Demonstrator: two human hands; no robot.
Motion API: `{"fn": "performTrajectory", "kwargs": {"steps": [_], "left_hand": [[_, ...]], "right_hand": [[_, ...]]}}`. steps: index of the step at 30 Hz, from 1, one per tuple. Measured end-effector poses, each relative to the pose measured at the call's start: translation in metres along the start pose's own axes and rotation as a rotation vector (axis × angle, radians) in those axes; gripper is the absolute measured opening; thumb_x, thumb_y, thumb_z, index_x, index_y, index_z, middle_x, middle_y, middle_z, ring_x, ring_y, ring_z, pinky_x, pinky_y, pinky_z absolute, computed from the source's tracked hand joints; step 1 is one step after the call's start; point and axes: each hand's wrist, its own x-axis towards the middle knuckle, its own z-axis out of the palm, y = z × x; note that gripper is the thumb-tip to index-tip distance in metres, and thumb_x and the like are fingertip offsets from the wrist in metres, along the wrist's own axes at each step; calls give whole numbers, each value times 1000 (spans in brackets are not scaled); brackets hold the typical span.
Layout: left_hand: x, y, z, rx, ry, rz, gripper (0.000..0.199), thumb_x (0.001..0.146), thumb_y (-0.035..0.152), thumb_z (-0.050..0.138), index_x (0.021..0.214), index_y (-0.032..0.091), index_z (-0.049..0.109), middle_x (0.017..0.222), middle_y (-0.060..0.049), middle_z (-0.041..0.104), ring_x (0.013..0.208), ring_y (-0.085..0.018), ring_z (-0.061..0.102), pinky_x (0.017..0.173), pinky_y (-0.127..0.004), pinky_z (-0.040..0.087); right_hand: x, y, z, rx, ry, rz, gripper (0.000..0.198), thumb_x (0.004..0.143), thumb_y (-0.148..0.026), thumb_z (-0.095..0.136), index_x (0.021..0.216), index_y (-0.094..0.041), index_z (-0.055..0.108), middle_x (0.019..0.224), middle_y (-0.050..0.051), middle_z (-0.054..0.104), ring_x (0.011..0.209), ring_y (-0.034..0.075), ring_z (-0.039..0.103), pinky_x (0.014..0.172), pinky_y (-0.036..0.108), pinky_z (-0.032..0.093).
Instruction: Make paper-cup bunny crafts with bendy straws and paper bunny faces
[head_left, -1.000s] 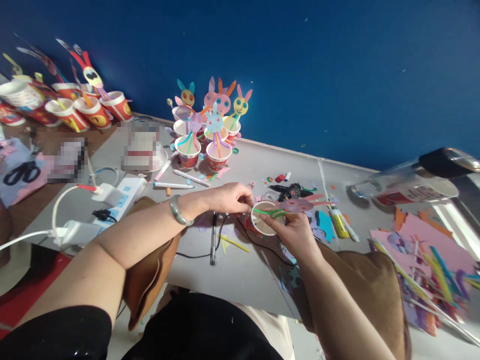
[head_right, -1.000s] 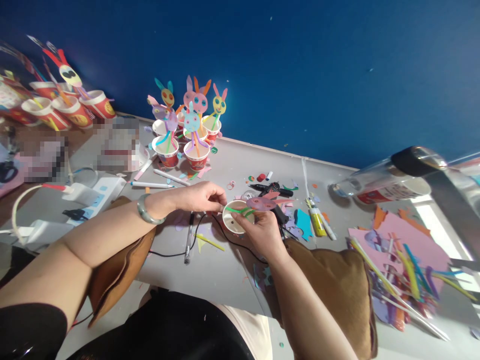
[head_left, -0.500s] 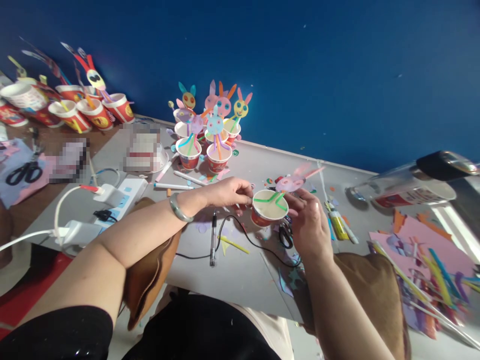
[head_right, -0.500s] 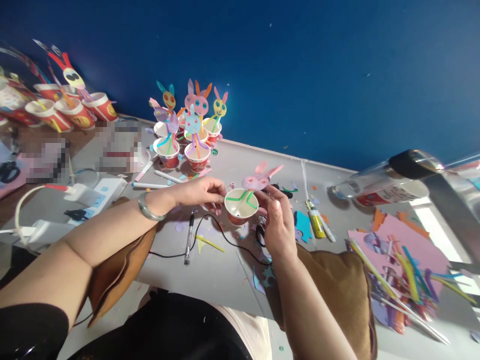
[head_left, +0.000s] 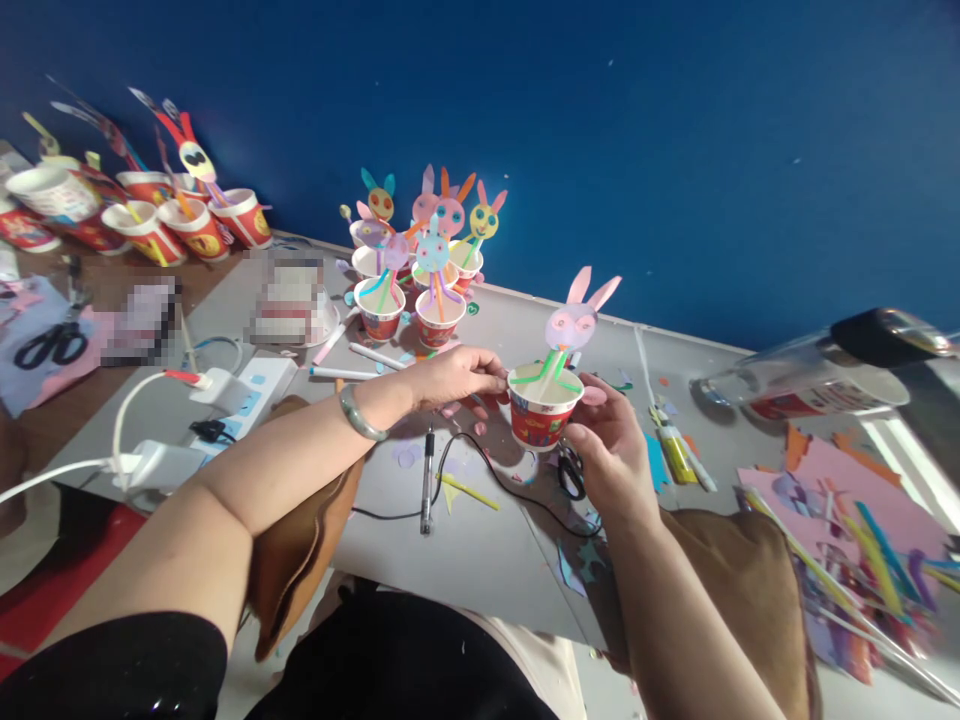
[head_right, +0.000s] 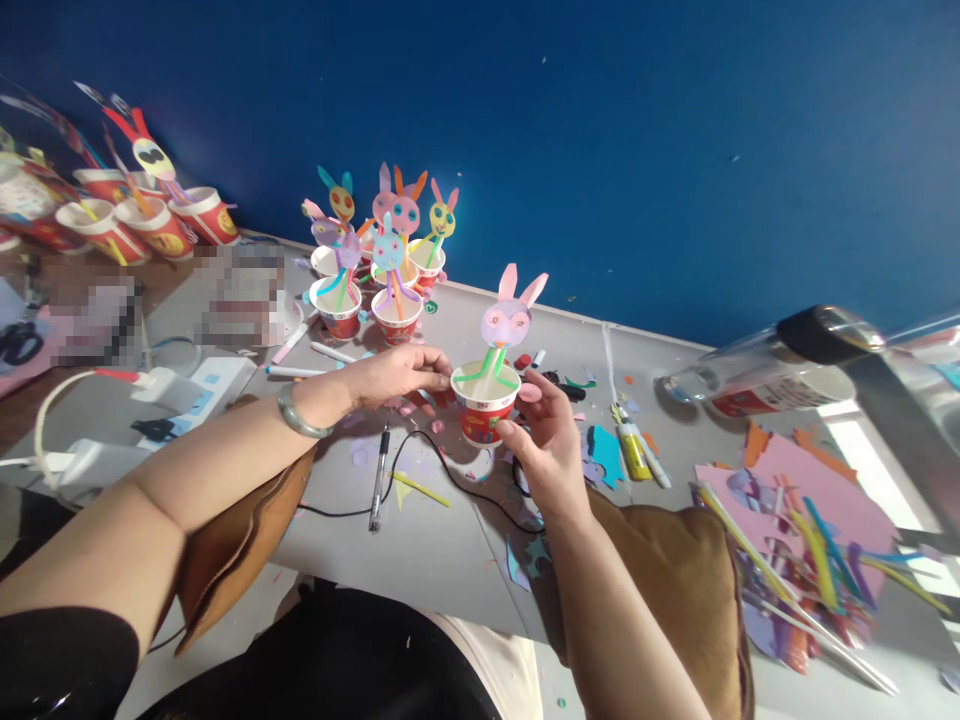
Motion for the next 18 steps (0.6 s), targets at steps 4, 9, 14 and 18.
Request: {"fn": "performTrajectory", "kwargs": {"steps": [4, 9, 14, 18], "left_hand": [[-2, 3, 1, -5, 55, -10, 6, 96, 17, 59, 91, 16, 58, 82, -2, 69, 57, -8, 68, 41, -15, 31], [0, 0, 0, -38, 40, 31, 6, 95, 17, 60, 90, 16, 60, 82, -2, 71, 59, -7, 67, 52, -17, 45], [2, -2, -2, -97, 90, 67, 7, 94, 18, 62, 88, 15, 62, 80, -3, 71, 62, -9, 68, 58, -20, 49], [3, -1, -2, -210, 145, 128, 11, 95, 16, 60, 84, 15, 62, 79, -3, 70, 67, -9, 68, 66, -23, 54]], "right_hand": [[0, 3, 3, 3, -37, -67, 57, 73, -43, 88, 121, -30, 59, 141, 8, 63, 135, 29, 58, 113, 46, 47], [1, 2, 3, -65, -78, -55, 57, 73, -42, 89, 119, -29, 57, 135, 9, 67, 126, 28, 64, 108, 45, 51], [4, -1, 0, -52, 39, -77, 53, 79, -52, 81, 122, -27, 61, 127, 10, 72, 119, 28, 69, 101, 47, 55], [8, -3, -7, -136, 223, -77, 42, 84, -51, 76, 115, -25, 64, 108, 7, 77, 106, 25, 73, 93, 43, 57]]}}
